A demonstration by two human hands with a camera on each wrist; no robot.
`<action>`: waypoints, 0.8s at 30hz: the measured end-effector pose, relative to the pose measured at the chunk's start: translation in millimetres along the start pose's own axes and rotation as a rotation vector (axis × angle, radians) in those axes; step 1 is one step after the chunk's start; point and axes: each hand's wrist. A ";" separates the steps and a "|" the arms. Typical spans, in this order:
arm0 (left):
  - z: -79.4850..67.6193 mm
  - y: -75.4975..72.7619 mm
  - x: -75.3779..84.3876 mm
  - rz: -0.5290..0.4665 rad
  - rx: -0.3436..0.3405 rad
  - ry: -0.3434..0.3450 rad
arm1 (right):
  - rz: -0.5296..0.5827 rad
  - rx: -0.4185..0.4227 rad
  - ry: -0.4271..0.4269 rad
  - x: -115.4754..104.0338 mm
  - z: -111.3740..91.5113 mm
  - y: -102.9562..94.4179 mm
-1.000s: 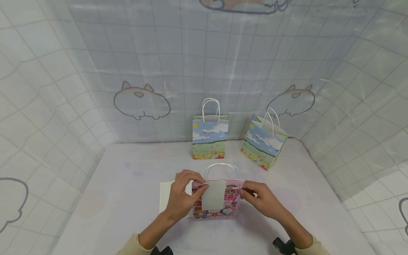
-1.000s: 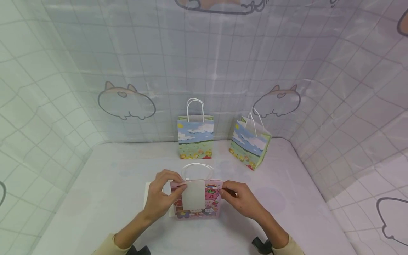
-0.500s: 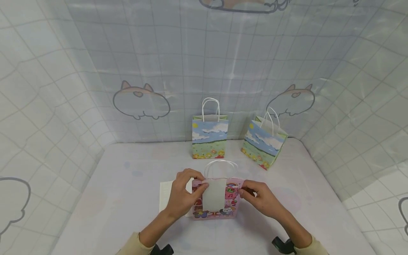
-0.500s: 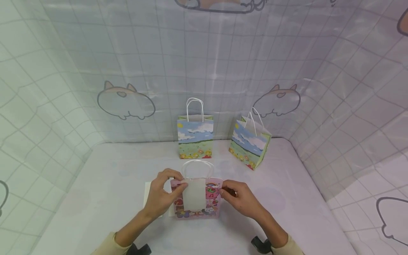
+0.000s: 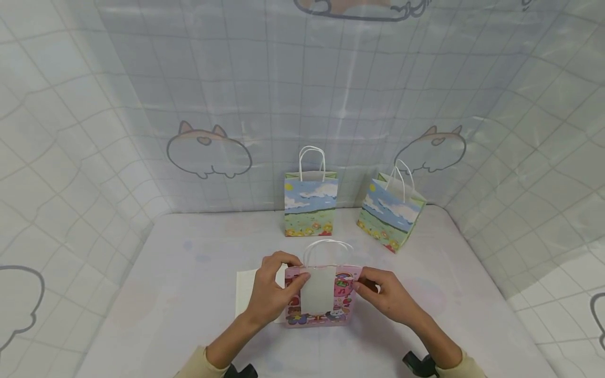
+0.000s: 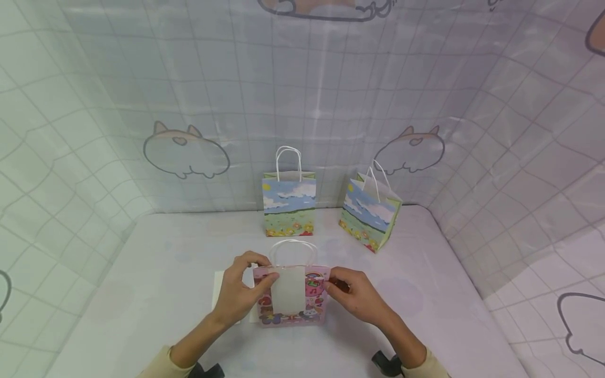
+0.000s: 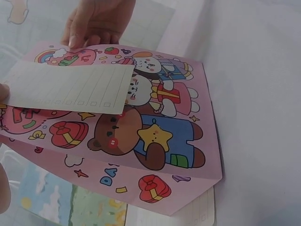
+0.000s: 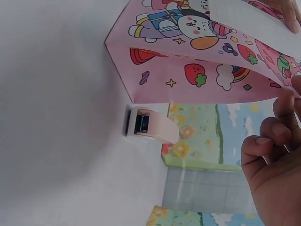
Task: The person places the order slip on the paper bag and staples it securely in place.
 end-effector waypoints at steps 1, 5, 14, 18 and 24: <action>0.3 -0.2 -0.3 0.001 -0.002 0.006 | 0.000 0.003 -0.011 -0.1 0.2 0.3; 1.9 -1.0 -1.9 -0.003 -0.012 0.029 | -0.003 0.003 -0.044 1.2 0.7 1.1; 4.3 -2.9 -3.0 -0.018 -0.026 0.041 | -0.069 0.012 -0.073 2.7 3.2 1.5; 4.5 -3.5 -1.7 -0.021 -0.032 0.035 | -0.087 0.038 -0.090 -1.5 7.0 2.6; 5.2 -3.4 -1.8 -0.014 -0.027 0.039 | -0.064 0.081 -0.100 -11.7 16.1 7.7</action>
Point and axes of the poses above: each hand's wrist, its own z-axis towards the middle knuckle, its own y-axis out of the palm, x = y × z, and after that the axes turned 9 degrees about -y, right-handed
